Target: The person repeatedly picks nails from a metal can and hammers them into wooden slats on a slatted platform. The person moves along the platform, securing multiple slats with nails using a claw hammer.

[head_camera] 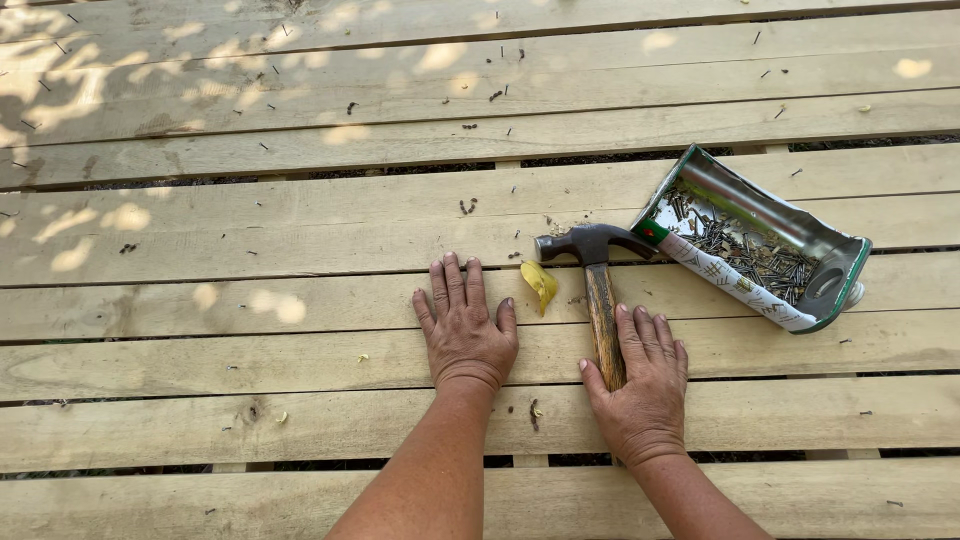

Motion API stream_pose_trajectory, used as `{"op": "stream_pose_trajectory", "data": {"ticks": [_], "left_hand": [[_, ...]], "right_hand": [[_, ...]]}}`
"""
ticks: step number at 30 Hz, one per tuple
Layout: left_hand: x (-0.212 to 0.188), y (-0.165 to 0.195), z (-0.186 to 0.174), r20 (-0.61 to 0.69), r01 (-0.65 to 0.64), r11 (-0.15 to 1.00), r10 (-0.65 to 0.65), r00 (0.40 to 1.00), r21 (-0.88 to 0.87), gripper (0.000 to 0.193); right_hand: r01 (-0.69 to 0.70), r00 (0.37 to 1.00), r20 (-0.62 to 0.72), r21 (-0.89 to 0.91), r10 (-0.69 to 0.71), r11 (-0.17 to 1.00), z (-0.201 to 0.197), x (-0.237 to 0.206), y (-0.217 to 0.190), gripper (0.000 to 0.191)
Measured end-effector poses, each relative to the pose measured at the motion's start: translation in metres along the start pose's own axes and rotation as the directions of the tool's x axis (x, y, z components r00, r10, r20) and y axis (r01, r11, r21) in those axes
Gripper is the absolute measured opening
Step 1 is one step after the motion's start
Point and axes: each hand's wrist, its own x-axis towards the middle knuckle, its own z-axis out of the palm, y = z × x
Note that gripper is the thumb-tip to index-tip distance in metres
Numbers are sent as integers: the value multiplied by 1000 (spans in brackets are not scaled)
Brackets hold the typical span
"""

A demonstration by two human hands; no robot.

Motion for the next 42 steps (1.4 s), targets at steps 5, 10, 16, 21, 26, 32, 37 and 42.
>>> {"op": "stream_pose_trajectory", "data": {"ticks": [5, 10, 16, 21, 26, 32, 37, 42], "left_hand": [[-1, 2, -3, 17, 2, 1000, -2, 1000, -1, 73], [-1, 2, -1, 37, 6, 1000, -6, 999, 19, 72], [-6, 1, 9, -98, -96, 995, 97, 990, 18, 73], [-17, 3, 4, -381, -609, 793, 567, 731, 12, 80], [-5, 7, 10, 32, -639, 766, 639, 769, 71, 60], [-2, -3, 34, -98, -628, 776, 630, 770, 51, 55], [-14, 1, 41, -146, -605, 796, 599, 788, -1, 52], [-10, 4, 36, -294, -496, 833, 424, 857, -245, 38]], "right_hand": [[5, 1000, -10, -2, -5, 1000, -3, -1, -1, 84], [-20, 1000, 18, -16, 21, 1000, -5, 0, -2, 83], [-29, 999, 22, -26, 29, 999, -9, -3, -1, 83], [-21, 1000, 19, -23, 21, 1000, -10, -5, 4, 84], [-5, 1000, -2, -29, 5, 1000, 1, 1, 6, 85], [0, 1000, -9, -14, 0, 1000, 9, -1, 6, 84], [-14, 1000, 4, -37, 14, 999, 3, 4, 7, 84], [-17, 1000, 12, -70, 17, 997, 7, 7, 2, 85]]}}
